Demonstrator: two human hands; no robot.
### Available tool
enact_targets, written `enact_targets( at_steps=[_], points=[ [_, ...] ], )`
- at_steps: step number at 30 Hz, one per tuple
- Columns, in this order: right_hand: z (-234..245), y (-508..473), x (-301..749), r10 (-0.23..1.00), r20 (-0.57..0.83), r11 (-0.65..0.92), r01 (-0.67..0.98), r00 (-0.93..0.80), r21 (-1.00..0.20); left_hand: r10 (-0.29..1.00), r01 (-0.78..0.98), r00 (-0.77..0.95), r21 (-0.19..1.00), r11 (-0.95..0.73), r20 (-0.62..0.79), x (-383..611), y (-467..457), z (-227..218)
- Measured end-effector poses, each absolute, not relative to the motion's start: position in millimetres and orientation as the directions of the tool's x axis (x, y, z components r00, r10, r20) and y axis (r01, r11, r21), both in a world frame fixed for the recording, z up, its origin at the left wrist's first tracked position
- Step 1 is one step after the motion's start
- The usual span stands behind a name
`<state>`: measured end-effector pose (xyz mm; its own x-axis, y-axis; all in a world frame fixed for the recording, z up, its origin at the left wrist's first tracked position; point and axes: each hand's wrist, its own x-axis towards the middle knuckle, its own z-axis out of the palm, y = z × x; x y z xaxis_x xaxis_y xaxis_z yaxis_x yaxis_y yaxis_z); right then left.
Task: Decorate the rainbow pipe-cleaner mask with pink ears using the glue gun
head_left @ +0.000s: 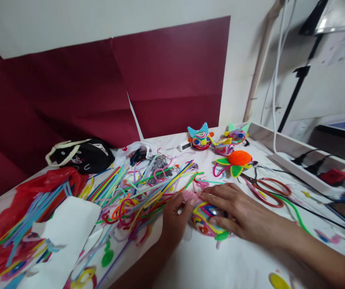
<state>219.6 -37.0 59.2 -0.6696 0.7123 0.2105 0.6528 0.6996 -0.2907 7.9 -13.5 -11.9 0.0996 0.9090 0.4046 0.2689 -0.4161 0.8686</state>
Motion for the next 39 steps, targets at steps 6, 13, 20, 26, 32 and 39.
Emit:
enact_targets(
  at_steps=[6, 13, 20, 26, 32, 39],
  points=[
    [53, -40, 222, 0.706, 0.244, 0.708, 0.654, -0.664, -0.268, 0.911, 0.24, 0.113, 0.879, -0.413, 0.397, 8, -20, -13],
    [51, -43, 223, 0.702, 0.268, 0.712, 0.661, -0.66, -0.238, 0.911, 0.245, 0.116, 0.878, -0.412, 0.395, 7, -27, -11],
    [42, -42, 227, 0.697, 0.254, 0.714, 0.679, -0.67, -0.17, 0.872, 0.293, 0.152, 0.821, -0.489, 0.465, 3, -33, -5],
    [39, -43, 227, 0.688, 0.262, 0.722, 0.675, -0.677, -0.153, 0.921, 0.186, 0.124, 0.903, -0.388, 0.37, 1, -35, -12],
    [43, -45, 225, 0.696, 0.283, 0.716, 0.671, -0.66, -0.192, 0.934, 0.176, 0.113, 0.918, -0.354, 0.339, 2, -36, -14],
    [50, -46, 223, 0.711, 0.284, 0.702, 0.673, -0.644, -0.232, 0.904, 0.205, 0.141, 0.881, -0.426, 0.404, 1, -34, -9]
  ],
)
